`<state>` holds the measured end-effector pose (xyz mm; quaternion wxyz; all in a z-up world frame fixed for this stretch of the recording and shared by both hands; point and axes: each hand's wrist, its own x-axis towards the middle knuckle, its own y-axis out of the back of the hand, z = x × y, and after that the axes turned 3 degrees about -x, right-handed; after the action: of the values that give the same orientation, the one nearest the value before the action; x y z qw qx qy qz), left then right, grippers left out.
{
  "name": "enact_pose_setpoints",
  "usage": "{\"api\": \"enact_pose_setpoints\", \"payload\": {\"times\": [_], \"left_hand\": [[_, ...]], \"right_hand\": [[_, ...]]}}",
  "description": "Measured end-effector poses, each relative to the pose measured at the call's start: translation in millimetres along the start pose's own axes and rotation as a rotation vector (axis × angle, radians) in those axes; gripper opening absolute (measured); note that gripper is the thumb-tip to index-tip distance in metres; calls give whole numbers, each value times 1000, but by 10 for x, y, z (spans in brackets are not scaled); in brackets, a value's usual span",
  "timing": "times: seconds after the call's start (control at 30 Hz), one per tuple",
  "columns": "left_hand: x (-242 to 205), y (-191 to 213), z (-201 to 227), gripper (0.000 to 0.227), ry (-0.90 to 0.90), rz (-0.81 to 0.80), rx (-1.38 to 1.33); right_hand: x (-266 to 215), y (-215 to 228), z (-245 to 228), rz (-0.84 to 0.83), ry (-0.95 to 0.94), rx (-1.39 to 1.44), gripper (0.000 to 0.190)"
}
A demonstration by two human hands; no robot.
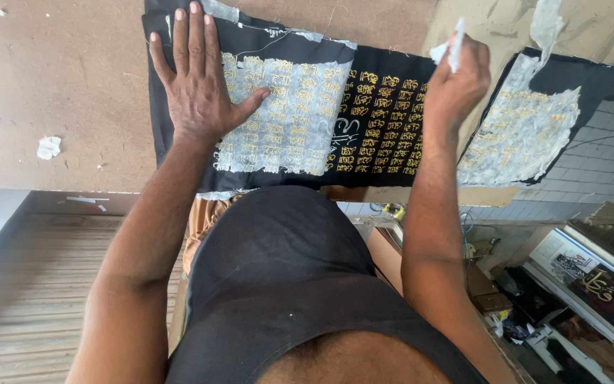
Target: The person repeatedly peels a translucent film from a black fabric with gold patterns on a workbench. They use a white cloth to wipe the surface and adjust the fabric position multiple times. The fabric is flipped over once to show the other side.
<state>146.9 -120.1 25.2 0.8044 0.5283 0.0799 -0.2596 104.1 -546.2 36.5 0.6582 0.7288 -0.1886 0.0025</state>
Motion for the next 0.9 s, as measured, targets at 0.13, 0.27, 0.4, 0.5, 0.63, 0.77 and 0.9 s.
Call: {"api": "enact_pose_setpoints", "payload": {"times": [0.13,0.27,0.4,0.5,0.63,0.77,0.9], "left_hand": [[58,62,27,122,-4,16,34],[24,48,28,122,7,1,16],[30,88,18,122,20,-15,-6],[30,105,27,122,15,-11,-50],[11,102,11,121,0,17,-84],[17,90,10,123,20,10,-122],[22,60,4,124,8,19,-98]], "right_hand": [[-124,-171,-750,-75,244,310,52],[-195,-501,-1364,-120,378,317,41],[-41,-850,-1445,-130,358,195,25],[170,-895,-1158,34,26,89,35],[247,-756,-860,-41,109,287,38],[-5,-835,-1169,-214,374,323,48],[45,-1032,-1341,-246,292,162,32]]}}
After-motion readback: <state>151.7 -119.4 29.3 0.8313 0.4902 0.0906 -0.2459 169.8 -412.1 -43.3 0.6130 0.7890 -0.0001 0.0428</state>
